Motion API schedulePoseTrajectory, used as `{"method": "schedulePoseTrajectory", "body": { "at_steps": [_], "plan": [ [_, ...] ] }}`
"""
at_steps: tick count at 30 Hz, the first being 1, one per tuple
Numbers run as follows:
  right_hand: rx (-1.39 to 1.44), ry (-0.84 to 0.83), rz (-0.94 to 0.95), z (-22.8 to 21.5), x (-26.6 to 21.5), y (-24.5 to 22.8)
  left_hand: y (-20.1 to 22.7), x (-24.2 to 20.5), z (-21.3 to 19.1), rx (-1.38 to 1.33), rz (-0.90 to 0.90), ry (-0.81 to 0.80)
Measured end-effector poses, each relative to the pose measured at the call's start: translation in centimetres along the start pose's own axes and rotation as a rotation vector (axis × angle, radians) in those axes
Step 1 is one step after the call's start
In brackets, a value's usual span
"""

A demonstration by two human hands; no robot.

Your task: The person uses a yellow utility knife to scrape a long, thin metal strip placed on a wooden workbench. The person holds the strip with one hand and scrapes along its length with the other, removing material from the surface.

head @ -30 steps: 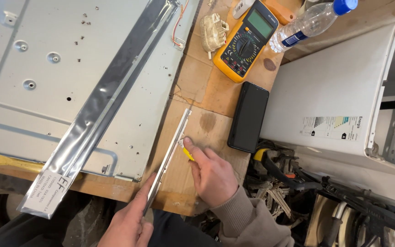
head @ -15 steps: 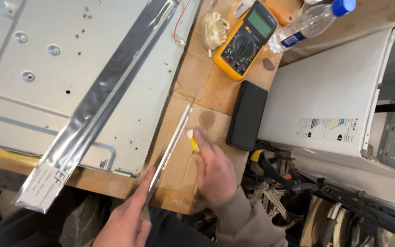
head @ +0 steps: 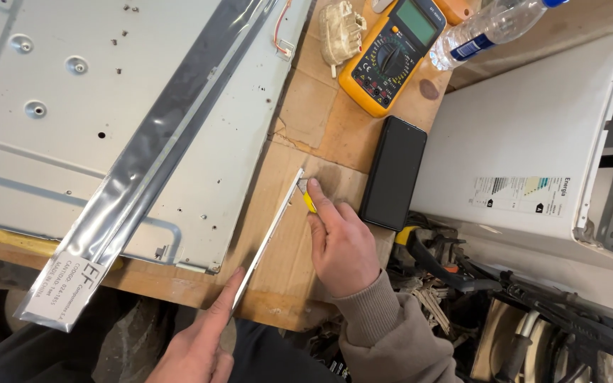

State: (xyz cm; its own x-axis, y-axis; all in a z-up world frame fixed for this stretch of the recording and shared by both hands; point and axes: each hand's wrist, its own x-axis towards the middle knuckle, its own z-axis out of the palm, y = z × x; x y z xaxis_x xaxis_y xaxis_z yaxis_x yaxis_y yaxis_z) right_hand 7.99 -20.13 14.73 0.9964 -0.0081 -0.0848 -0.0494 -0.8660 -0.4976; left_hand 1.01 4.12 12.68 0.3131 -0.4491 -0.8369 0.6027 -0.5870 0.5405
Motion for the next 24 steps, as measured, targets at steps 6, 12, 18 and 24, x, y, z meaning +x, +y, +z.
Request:
{"method": "schedulePoseTrajectory", "body": {
  "at_steps": [6, 12, 18, 24],
  "plan": [
    [-0.020, -0.008, 0.021, 0.0, 0.0, -0.1, 2.2, -0.7, -0.2, -0.024, -0.024, 0.063],
    [-0.011, -0.025, -0.012, -0.1, 0.0, 0.1, 0.4, -0.3, 0.3, -0.047, 0.070, 0.070],
    [-0.014, -0.030, -0.016, -0.2, 0.0, -0.1, 0.3, 0.1, 0.9, -0.071, 0.148, 0.121],
    [0.028, -0.011, -0.061, 0.4, -0.7, 0.4, 2.0, -0.3, 0.7, 0.029, 0.131, 0.173]
  ]
}}
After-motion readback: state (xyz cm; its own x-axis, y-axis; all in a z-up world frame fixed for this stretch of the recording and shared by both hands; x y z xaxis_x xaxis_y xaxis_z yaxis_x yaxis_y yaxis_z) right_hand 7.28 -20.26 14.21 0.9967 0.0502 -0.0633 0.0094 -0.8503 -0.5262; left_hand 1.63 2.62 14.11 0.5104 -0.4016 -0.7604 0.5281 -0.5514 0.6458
